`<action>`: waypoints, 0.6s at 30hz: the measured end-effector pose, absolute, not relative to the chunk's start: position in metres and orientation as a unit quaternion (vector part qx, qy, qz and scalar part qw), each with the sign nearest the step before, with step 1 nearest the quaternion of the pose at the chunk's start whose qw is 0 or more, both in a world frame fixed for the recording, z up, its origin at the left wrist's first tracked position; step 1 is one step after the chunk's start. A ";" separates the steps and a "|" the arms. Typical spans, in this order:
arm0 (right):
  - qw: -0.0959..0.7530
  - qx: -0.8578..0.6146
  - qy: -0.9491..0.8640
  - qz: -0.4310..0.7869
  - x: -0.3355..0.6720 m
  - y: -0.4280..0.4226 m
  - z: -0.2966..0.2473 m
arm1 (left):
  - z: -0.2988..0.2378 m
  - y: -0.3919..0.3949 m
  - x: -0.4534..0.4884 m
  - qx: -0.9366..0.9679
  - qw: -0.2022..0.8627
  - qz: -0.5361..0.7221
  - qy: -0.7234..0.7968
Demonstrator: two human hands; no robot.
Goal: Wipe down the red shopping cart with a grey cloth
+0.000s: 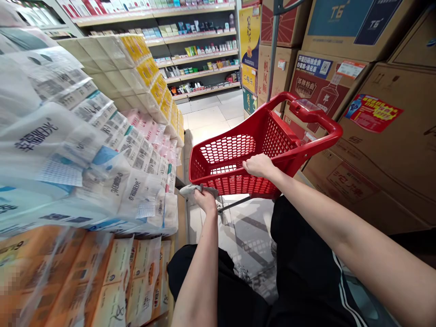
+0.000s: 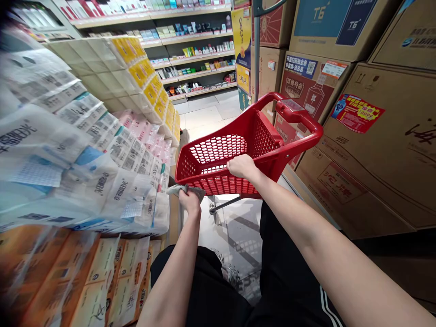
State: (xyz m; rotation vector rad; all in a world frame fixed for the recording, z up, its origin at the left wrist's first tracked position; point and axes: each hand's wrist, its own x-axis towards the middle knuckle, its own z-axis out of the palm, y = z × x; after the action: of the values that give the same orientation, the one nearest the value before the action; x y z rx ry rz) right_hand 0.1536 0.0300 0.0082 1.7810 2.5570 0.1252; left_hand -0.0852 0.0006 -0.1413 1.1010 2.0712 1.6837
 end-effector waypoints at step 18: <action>-0.005 0.566 0.823 0.055 0.154 0.030 0.006 | -0.149 -0.004 -0.079 0.393 0.122 0.562 0.718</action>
State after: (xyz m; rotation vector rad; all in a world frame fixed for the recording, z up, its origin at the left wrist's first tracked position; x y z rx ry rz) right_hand 0.1543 0.0302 0.0058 1.7824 2.5928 0.1725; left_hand -0.0793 -0.0036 -0.1490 1.1461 2.0961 1.6395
